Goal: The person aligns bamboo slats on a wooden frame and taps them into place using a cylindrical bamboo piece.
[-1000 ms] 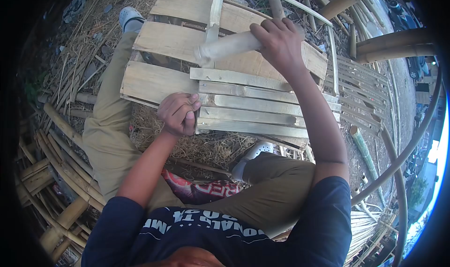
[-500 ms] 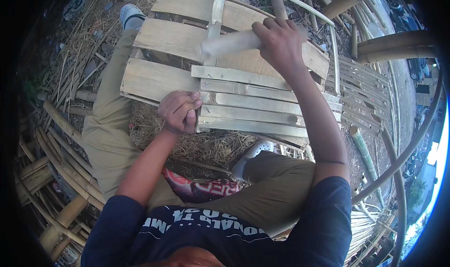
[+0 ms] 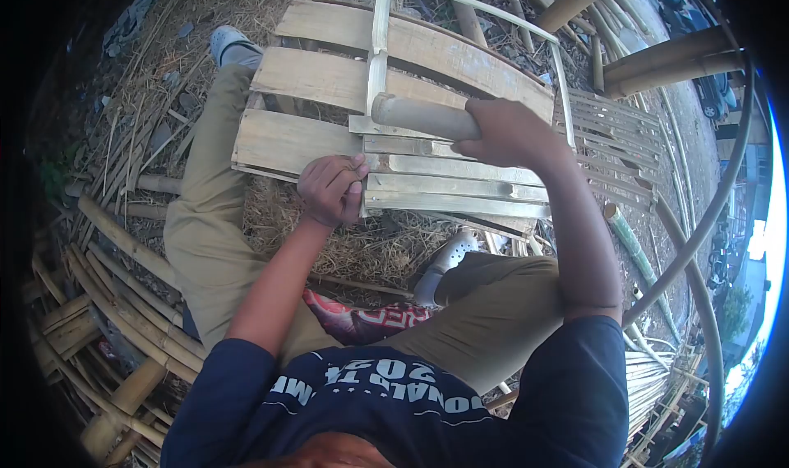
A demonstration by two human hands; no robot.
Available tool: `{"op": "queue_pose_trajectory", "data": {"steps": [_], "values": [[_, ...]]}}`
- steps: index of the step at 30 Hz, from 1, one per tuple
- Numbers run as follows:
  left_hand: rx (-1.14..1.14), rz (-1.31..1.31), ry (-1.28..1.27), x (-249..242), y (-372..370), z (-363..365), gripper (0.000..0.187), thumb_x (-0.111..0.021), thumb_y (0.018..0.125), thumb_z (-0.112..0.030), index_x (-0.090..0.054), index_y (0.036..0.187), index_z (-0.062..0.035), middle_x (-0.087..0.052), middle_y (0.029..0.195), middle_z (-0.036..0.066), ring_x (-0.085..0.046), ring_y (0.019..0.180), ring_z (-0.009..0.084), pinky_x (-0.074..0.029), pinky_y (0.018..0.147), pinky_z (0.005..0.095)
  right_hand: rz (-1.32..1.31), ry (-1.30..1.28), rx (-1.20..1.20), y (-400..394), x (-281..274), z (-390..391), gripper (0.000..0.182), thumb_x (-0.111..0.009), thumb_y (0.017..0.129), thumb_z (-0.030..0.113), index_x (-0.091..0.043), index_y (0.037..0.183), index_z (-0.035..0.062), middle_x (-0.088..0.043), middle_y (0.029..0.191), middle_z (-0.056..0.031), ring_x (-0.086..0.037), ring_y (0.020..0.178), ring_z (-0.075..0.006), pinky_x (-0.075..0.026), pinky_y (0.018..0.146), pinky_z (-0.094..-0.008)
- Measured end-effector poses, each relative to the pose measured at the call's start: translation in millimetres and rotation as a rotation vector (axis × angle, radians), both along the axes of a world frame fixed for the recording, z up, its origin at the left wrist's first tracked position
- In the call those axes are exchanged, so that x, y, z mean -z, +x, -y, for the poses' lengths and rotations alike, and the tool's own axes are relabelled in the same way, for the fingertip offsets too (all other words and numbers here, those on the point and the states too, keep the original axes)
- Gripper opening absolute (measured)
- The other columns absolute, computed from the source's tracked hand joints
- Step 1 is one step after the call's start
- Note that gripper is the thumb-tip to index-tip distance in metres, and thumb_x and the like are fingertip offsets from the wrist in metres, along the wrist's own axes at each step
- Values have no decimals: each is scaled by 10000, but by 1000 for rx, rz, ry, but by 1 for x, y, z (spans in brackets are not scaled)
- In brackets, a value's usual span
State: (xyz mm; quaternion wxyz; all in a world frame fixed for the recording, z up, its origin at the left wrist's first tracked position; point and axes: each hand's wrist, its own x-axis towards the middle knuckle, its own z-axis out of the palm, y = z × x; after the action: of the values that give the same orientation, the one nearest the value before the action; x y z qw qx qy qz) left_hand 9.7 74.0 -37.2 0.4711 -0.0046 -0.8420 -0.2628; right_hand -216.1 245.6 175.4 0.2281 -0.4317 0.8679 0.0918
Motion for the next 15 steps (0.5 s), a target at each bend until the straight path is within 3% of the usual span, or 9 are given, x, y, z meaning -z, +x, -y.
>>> {"op": "queue_pose_trajectory", "data": {"steps": [2,8,11,14,15], "values": [[19,25,29,-8,3,1,192,-623,943,-198,-774,906,-85,-798,995,80,-759,862,276,-569,799,425,48,32,108,26,4,-5,544,-762,918,431,-692,1253,8,-780,1135,-221,-765,1041,-389,-590,958,-503],[48,119,181,-26,10,-9,175,-626,937,-157,-766,975,-61,-781,1033,97,-725,1002,307,-489,942,463,111,-94,347,88,13,-32,567,-736,957,442,-689,1270,-29,-773,1117,-242,-757,1039,-399,-582,944,-502],[-4,330,302,-33,6,-18,328,-644,932,-196,-719,1213,-45,-717,1252,161,-666,1167,349,-453,1053,529,88,-150,381,94,23,-44,616,-760,940,491,-710,1250,-39,-771,1101,-278,-760,1009,-427,-574,941,-510],[-223,248,337,-32,-13,-39,636,-616,969,-224,-505,1534,43,-525,1566,271,-477,1482,414,-306,1257,571,107,-198,390,97,34,-54,600,-763,927,469,-708,1258,-28,-782,1049,-269,-766,983,-428,-580,926,-511],[-241,344,324,-25,-16,-41,697,-600,984,-236,-408,1581,68,-445,1624,283,-391,1539,417,-238,1291,567,89,-208,375,98,37,-57,588,-759,922,453,-702,1258,-26,-785,1046,-257,-766,989,-427,-582,934,-511]]}}
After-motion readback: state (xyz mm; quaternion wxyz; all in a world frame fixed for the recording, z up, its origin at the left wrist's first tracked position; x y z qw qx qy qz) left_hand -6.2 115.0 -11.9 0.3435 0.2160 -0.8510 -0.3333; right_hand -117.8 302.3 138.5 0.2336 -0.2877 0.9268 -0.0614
